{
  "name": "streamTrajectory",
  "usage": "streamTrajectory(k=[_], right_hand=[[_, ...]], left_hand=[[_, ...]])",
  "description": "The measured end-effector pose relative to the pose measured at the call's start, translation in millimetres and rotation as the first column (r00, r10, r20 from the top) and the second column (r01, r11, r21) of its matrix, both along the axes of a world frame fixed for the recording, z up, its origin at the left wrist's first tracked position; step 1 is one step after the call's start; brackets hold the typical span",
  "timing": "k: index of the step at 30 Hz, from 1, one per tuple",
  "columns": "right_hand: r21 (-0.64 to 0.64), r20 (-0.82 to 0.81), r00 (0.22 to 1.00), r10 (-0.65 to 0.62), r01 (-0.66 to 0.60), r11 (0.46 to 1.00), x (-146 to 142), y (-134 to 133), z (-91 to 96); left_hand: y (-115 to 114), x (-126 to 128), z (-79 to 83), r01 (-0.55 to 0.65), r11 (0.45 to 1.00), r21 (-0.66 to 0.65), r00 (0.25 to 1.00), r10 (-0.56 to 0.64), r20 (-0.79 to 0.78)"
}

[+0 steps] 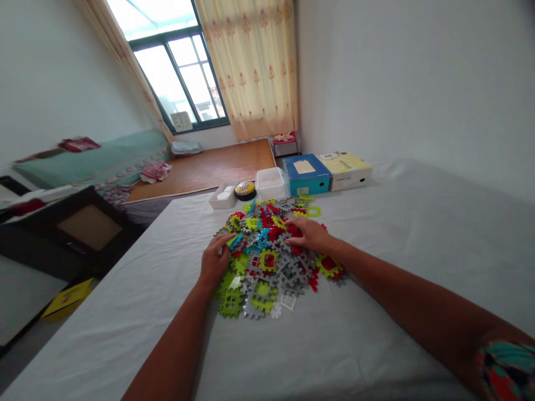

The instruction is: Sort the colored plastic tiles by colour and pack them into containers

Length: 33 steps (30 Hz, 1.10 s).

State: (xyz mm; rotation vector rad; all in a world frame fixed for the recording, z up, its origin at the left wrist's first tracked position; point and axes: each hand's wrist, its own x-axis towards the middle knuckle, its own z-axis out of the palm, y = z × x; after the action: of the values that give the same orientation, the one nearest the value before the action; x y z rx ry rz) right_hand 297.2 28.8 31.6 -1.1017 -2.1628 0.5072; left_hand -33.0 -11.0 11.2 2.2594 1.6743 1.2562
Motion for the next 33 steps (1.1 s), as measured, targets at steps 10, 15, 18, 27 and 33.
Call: streamTrajectory(k=[10, 15, 18, 27, 33], right_hand=[[-0.391, -0.201, 0.975, 0.095, -0.168, 0.905, -7.3, -3.8, -3.8], [-0.554, -0.385, 0.910, 0.152, -0.360, 0.751, 18.1, 16.8, 1.0], [-0.542, -0.489, 0.872, -0.017, -0.289, 0.789, 51.1, 39.1, 2.6], [-0.402, -0.265, 0.625, -0.734, 0.620, 0.673, 154.6, 78.0, -30.8], [0.070, 0.078, 0.620, -0.781, 0.778, 0.624, 161.4, 70.9, -39.6]], left_hand=[[3.2, -6.0, -0.9, 0.056, 0.998, -0.012, 0.998, -0.056, -0.017], [3.6, -7.6, -1.2, 0.041, 0.999, 0.000, 0.999, -0.041, -0.021], [4.0, -8.1, -1.5, 0.024, 1.000, 0.003, 0.999, -0.024, -0.028], [4.8, -8.0, -1.9, 0.046, 0.999, -0.001, 0.999, -0.046, -0.027], [3.3, -7.1, 0.1, 0.044, 0.999, 0.006, 0.999, -0.044, -0.024]])
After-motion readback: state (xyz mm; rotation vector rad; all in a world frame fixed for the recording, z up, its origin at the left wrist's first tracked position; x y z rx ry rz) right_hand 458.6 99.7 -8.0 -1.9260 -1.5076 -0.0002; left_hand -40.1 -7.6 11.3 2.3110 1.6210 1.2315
